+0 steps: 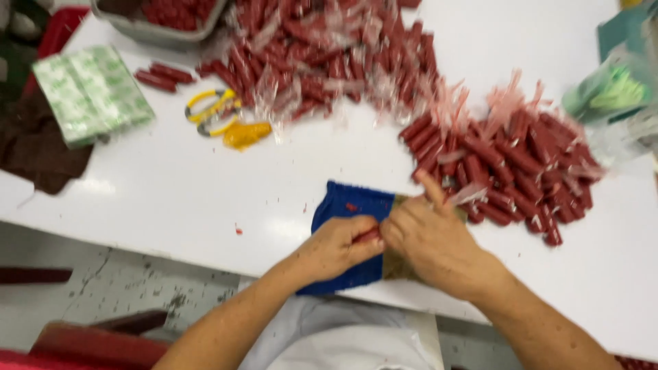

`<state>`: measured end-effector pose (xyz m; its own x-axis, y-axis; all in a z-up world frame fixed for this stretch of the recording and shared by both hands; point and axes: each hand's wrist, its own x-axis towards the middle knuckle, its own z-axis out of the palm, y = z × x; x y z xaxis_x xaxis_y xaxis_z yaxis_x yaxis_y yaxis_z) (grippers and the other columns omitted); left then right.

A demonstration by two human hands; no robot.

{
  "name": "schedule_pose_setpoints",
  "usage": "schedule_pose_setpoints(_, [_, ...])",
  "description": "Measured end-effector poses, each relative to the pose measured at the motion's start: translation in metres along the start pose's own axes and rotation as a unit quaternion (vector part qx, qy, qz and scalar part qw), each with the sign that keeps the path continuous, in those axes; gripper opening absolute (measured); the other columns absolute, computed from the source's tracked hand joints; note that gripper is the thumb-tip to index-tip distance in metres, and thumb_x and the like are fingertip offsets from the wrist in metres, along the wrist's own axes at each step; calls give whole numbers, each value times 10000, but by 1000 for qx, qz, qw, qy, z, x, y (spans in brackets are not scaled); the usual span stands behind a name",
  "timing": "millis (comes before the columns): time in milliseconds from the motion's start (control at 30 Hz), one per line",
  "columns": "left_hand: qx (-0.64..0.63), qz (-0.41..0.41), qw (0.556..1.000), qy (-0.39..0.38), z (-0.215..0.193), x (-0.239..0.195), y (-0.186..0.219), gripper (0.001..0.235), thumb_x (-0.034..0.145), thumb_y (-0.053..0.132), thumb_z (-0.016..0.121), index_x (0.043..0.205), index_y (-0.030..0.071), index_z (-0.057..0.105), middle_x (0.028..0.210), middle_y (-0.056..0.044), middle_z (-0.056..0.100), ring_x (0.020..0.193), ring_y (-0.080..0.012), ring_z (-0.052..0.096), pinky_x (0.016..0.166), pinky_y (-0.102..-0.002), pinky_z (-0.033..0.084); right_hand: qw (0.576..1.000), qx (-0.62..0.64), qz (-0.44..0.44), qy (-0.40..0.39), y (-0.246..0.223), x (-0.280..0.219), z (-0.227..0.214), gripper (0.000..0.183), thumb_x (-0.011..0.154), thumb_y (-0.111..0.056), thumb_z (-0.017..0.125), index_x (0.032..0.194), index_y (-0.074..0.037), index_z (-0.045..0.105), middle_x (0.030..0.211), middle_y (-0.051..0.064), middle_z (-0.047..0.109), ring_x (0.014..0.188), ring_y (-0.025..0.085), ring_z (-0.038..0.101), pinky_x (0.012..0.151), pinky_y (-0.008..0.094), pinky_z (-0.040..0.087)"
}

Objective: The person repeatedly picks up individual red sausages, wipes them with a blue and brown cloth, and places them into a pile of pre-packaged sausages on a white table. The task involves handling the sausages one by one and using the cloth to clean them before packaging.

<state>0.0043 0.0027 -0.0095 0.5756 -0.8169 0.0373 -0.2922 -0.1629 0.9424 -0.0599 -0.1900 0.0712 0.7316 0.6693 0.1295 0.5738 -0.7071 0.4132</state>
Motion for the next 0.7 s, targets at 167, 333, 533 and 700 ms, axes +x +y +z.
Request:
schedule_pose_setpoints(167, [82, -9, 996, -16, -10, 2, -3, 505, 824, 408, 723, 1151, 132, 454, 1042, -79, 585, 956, -267, 586, 835, -382, 421, 994, 94, -61, -5, 0, 20, 14, 96, 886, -133, 526, 827, -122, 600, 749, 60, 541, 727, 277, 541, 1174, 659, 225])
schedule_pose_setpoints(333, [-74, -75, 988, 111, -6, 6, 1, 701, 721, 245, 684, 1386, 209, 469, 1042, -25, 740, 899, -186, 742, 817, -284, 561, 989, 90, -102, 52, 8, 42, 13, 147, 864, -8, 528, 946, -109, 595, 868, 59, 529, 957, 274, 546, 1202, 664, 202])
schedule_pose_setpoints(533, [-68, -120, 988, -73, -51, -42, 7, 313, 880, 173, 632, 1191, 172, 662, 994, 98, 676, 842, -36, 572, 817, -199, 476, 959, 152, -208, 119, 44, 41, 5, 410, 1132, -249, 255, 1122, -181, 659, 1223, 47, 609, 1379, 404, 473, 1078, 777, 79])
schedule_pose_setpoints(700, [-304, -26, 952, -2, -65, -32, -8, 1065, 774, 186, 770, 1612, 130, 115, 1324, -69, 566, 1178, -123, 569, 1004, -283, 511, 954, 148, -242, 98, 21, 101, 8, 226, 958, -91, 432, 999, -134, 650, 936, 42, 553, 1293, 329, 515, 1127, 697, 290])
